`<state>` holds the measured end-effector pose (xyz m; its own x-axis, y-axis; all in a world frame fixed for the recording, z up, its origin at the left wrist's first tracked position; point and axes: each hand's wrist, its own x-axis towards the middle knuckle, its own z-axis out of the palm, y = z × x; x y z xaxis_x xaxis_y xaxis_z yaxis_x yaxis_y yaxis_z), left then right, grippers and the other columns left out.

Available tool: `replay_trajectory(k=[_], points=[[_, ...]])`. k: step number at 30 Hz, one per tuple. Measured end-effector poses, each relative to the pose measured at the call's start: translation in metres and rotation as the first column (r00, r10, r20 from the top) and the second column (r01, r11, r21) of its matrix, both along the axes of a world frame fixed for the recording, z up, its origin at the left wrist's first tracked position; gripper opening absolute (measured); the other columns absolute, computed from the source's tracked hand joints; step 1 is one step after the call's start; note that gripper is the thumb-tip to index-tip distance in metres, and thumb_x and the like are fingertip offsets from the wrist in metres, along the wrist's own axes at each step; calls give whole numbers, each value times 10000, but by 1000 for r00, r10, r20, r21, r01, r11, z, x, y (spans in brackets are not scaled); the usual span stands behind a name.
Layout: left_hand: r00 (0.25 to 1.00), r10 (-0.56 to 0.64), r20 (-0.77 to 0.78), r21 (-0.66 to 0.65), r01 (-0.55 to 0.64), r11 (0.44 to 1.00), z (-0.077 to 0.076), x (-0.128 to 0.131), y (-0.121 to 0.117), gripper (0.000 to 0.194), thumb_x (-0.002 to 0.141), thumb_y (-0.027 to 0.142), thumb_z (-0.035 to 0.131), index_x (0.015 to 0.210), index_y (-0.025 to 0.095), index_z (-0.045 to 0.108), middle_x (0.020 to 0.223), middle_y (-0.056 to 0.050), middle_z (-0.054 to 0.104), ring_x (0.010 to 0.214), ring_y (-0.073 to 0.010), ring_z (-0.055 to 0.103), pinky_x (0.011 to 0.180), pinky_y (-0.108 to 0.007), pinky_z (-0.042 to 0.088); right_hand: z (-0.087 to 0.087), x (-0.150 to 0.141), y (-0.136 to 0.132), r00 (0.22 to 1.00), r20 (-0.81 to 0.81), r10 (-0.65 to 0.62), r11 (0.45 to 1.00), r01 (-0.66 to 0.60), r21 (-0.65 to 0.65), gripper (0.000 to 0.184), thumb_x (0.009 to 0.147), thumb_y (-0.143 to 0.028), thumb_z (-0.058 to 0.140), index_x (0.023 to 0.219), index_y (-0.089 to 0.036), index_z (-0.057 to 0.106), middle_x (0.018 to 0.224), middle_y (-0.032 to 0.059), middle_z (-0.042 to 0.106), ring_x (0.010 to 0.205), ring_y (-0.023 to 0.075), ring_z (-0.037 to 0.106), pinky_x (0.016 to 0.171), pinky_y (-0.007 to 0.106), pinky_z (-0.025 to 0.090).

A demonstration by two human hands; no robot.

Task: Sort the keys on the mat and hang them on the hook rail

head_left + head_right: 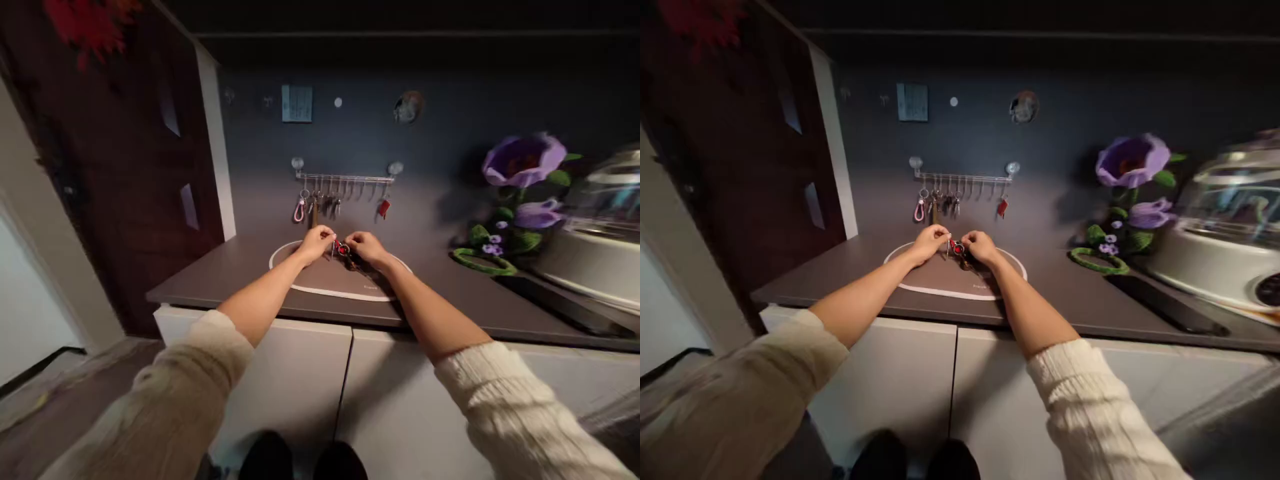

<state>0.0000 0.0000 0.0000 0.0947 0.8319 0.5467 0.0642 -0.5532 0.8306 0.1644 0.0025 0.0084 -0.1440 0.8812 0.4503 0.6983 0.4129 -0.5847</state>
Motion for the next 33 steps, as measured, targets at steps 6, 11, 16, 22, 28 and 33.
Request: replay_trajectory(k=[6, 11, 16, 22, 28, 33], points=[[985, -46, 164, -56, 55, 997, 7, -3, 4, 95, 660, 182, 626, 699, 140, 550, 643, 12, 574, 627, -91, 523, 648, -232, 405, 0, -3, -2, 995, -92, 38, 999, -38, 11, 147, 737, -257, 511, 723, -148, 609, 697, 21, 620, 612, 99, 500, 599, 212, 372], [955, -81, 285, -100, 114, 988, 10, -7, 6, 140, 640, 196, 656, 698, 139, 543, 619, 17, 565, 579, -85, 521, 605, -228, 410, 2, -6, -5, 969, -217, 115, 993, -116, 6, 124, 721, -249, 527, 750, -150, 595, 699, 16, 621, 583, 92, 507, 617, 222, 389], [872, -146, 468, -107, 219, 970, 14, -11, 6, 144, 661, 163, 645, 712, 140, 512, 610, 35, 557, 569, -69, 535, 656, -239, 440, 3, -7, -5, 956, -252, 150, 988, -133, 82, 157, 715, -288, 542, 775, -161, 611, 714, 11, 625, 630, 107, 517, 656, 243, 400], [803, -239, 546, -97, 344, 934, 16, -13, 5, 150, 709, 157, 619, 757, 151, 477, 632, 20, 584, 630, -98, 592, 722, -285, 458, 10, -15, -15, 904, -356, 237, 971, -225, 76, 239, 695, -375, 585, 794, -159, 610, 759, 14, 615, 663, 111, 507, 675, 257, 398], [761, -244, 601, -123, 390, 913, 19, -13, 1, 115, 740, 121, 581, 749, 155, 471, 650, 30, 584, 659, -83, 597, 786, -298, 455, 17, -23, -30, 876, -372, 306, 950, -303, 69, 334, 693, -468, 586, 805, -154, 606, 740, 12, 595, 663, 110, 495, 679, 265, 394], [745, -247, 620, -116, 399, 910, 20, -11, 0, 116, 742, 113, 580, 734, 152, 471, 635, 33, 576, 665, -83, 596, 811, -316, 459, 10, -25, -26, 888, -298, 350, 937, -337, 97, 404, 599, -448, 680, 867, -175, 548, 760, -5, 583, 662, 107, 494, 644, 253, 401]])
